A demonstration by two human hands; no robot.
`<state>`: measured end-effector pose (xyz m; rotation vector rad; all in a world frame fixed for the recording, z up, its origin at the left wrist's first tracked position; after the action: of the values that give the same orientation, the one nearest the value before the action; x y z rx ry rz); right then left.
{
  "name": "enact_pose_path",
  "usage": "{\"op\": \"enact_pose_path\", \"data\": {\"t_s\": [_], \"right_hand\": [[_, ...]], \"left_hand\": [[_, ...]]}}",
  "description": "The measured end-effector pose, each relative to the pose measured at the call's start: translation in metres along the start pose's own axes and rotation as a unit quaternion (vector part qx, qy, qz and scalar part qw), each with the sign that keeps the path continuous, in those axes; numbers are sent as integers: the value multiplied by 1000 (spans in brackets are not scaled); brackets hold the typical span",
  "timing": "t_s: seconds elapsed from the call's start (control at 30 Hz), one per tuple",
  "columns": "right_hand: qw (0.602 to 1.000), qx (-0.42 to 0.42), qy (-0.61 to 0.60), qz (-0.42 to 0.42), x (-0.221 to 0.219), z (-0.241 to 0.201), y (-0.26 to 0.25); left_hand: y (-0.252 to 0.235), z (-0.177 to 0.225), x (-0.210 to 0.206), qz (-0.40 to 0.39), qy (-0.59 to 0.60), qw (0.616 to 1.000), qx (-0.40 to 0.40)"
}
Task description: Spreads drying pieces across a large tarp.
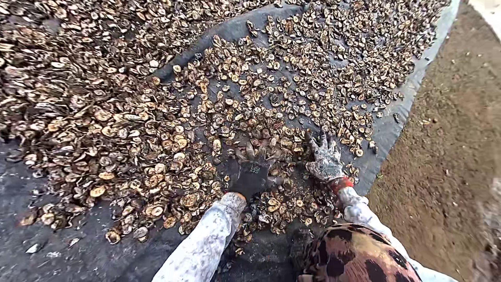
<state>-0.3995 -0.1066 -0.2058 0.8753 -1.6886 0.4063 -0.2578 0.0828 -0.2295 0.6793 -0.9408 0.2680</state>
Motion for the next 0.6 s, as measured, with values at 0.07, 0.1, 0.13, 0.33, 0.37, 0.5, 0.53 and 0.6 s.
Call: {"op": "enact_pose_path", "data": {"t_s": [0.07, 0.1, 0.13, 0.33, 0.37, 0.5, 0.53, 0.6], "right_hand": [[999, 10, 28, -16, -12, -7, 1], [999, 24, 29, 3, -15, -4, 1], [999, 32, 23, 23, -14, 0, 3], [995, -38, 52, -76, -44, -11, 57], [995, -33, 65, -66, -53, -10, 66], [959, -208, 88, -174, -40, -32, 88], [938, -267, 82, -205, -34, -44, 95], [916, -301, 70, -255, -35, -64, 113]], "left_hand": [[8, -3, -4, -40, -12, 998, -54], [10, -10, -1, -20, -12, 998, -59], [10, -19, 0, 12, -1, 999, -51], [37, 2, -10, -90, 62, 990, -93], [42, 6, -11, -115, 58, 985, -113], [54, -5, -2, -143, 31, 979, -141], [61, -11, 2, -149, 22, 978, -143], [83, -25, 5, -176, 4, 975, -137]]}}
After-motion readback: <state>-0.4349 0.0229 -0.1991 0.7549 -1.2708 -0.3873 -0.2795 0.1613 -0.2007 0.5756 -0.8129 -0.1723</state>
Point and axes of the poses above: each hand's wrist, its own y-axis away from the middle knuckle, its own x-axis out of the back of the hand, z = x × y, the point moved 5 cm from there along -y, towards the middle knuckle, and after that the axes turned 14 degrees about z, right-handed, at the moved point
